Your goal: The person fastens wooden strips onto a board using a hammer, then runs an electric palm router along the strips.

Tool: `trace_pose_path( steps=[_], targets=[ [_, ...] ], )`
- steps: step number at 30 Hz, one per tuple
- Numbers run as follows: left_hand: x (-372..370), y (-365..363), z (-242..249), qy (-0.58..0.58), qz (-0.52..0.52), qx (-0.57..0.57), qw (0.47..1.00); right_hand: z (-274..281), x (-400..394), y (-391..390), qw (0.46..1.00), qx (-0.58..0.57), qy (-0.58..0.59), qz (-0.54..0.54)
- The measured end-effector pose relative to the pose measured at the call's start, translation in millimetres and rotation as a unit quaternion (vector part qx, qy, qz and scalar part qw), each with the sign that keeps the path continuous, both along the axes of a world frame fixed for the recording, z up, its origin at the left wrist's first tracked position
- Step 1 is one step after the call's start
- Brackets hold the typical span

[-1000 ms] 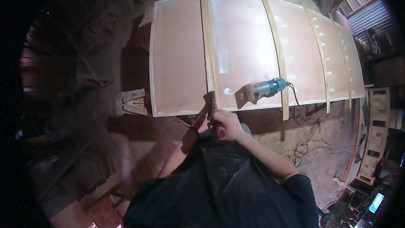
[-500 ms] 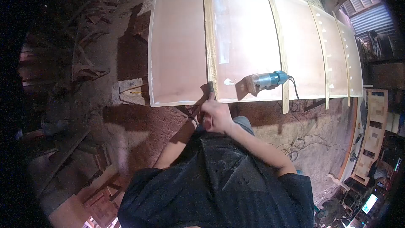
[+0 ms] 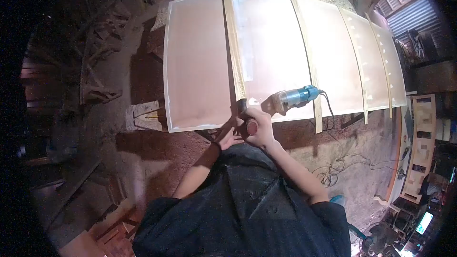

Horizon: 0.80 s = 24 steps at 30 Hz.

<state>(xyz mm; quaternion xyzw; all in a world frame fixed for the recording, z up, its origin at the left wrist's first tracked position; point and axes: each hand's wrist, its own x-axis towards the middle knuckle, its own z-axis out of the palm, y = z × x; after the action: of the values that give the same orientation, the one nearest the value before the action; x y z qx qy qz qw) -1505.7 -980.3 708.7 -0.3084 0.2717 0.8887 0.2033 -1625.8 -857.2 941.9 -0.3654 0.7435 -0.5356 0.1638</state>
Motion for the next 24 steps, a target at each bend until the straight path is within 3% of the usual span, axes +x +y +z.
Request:
trace_pose_path(
  steps=[1, 5, 8, 9, 12, 16, 17, 20, 21, 24],
  targets=[
    [3.7, -0.6, -2.4, 0.009, -0.02, -0.016, 1.0, 9.5, 0.3, -1.4, 0.999, 0.005, -0.03, -0.041],
    [2.1, -0.5, 6.5, 0.141, 0.038, 0.155, 0.977, 38.3, -1.8, 1.6, 0.975, -0.115, -0.141, -0.126],
    [-7.3, -6.0, 33.1, 0.123, 0.066, 0.077, 0.987, 57.3, -2.3, 7.5, 0.979, -0.096, -0.092, -0.153],
    [-10.1, -11.5, 48.5, 0.092, 0.087, 0.129, 0.984, 57.8, -1.7, 10.9, 0.981, -0.074, -0.063, -0.169],
    [-13.5, -24.1, 56.2, 0.05, 0.014, -0.051, 0.997, 40.9, -4.0, 16.3, 0.981, -0.048, 0.021, -0.188],
    [-5.5, -23.0, 51.4, 0.077, -0.02, -0.381, 0.921, 7.7, -11.3, 22.1, 0.964, -0.034, -0.075, -0.252],
    [-11.8, -15.7, 55.2, 0.093, 0.029, -0.396, 0.913, 7.1, -14.0, 23.2, 0.96, -0.047, -0.098, -0.259],
    [-17.6, -14.5, 76.6, 0.088, 0.063, -0.308, 0.945, -15.5, -27.6, 36.3, 0.944, -0.093, -0.143, -0.283],
    [-19.8, -18.8, 122.0, 0.048, 0.032, -0.272, 0.961, -15.9, -32.9, 41.4, 0.939, -0.116, -0.128, -0.296],
    [-24.5, -17.3, 137.4, 0.127, 0.067, -0.146, 0.979, -26.7, -42.6, 52.0, 0.925, -0.181, -0.086, -0.322]
  ],
)
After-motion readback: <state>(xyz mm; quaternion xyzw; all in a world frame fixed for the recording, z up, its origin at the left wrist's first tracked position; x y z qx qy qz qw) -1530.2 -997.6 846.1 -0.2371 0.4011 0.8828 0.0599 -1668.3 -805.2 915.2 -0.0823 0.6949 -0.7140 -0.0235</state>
